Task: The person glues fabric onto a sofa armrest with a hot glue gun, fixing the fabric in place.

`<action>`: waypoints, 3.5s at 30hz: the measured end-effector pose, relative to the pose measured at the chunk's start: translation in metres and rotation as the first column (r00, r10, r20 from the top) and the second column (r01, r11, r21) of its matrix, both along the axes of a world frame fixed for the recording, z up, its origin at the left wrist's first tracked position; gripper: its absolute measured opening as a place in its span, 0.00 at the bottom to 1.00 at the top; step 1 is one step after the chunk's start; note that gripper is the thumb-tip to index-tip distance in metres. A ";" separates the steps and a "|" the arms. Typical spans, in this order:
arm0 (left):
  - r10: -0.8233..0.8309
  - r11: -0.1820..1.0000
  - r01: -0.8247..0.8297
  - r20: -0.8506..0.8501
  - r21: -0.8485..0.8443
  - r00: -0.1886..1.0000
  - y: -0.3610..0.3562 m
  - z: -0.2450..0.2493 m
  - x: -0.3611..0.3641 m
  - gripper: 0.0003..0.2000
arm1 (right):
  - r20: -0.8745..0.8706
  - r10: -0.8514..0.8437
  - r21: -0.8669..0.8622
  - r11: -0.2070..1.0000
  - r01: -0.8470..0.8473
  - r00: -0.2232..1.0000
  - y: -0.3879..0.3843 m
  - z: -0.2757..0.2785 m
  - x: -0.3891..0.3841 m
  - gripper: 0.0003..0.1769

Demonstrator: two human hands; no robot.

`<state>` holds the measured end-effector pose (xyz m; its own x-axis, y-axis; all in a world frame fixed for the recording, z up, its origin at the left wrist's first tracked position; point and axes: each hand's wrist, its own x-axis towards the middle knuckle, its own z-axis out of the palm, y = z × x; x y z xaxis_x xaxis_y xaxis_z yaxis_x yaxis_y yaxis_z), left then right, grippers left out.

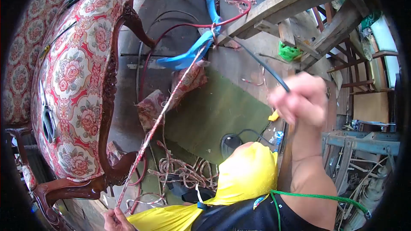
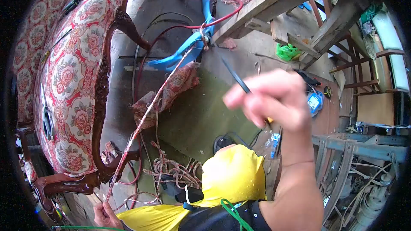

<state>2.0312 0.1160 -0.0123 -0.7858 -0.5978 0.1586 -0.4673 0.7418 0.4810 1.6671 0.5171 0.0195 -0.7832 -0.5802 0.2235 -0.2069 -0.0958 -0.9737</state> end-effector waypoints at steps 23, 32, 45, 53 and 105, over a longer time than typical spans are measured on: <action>-0.670 0.741 0.668 0.129 0.062 0.731 0.086 -0.187 -0.369 0.19 | -0.756 -0.210 0.279 0.753 0.596 0.620 -0.017 -0.248 -0.160 0.15; -0.320 0.901 0.206 0.263 0.382 0.910 0.166 -0.285 -0.549 0.28 | -0.457 0.145 0.876 0.245 0.415 0.878 -0.096 -0.276 -0.303 0.10; -0.167 0.906 0.152 0.005 0.395 0.986 0.249 -0.310 -0.482 0.26 | -0.331 -0.070 0.517 0.820 0.243 0.941 -0.091 -0.266 -0.248 0.15; 0.221 0.793 0.001 -0.289 0.610 0.931 0.221 -0.310 -0.485 0.42 | -0.240 0.100 0.426 0.905 0.012 0.966 -0.101 -0.261 -0.207 0.13; 0.004 0.057 -0.369 0.369 0.928 0.929 0.071 -0.249 0.054 0.17 | -0.456 0.889 0.874 0.456 -0.164 0.042 -0.362 -0.385 0.118 0.16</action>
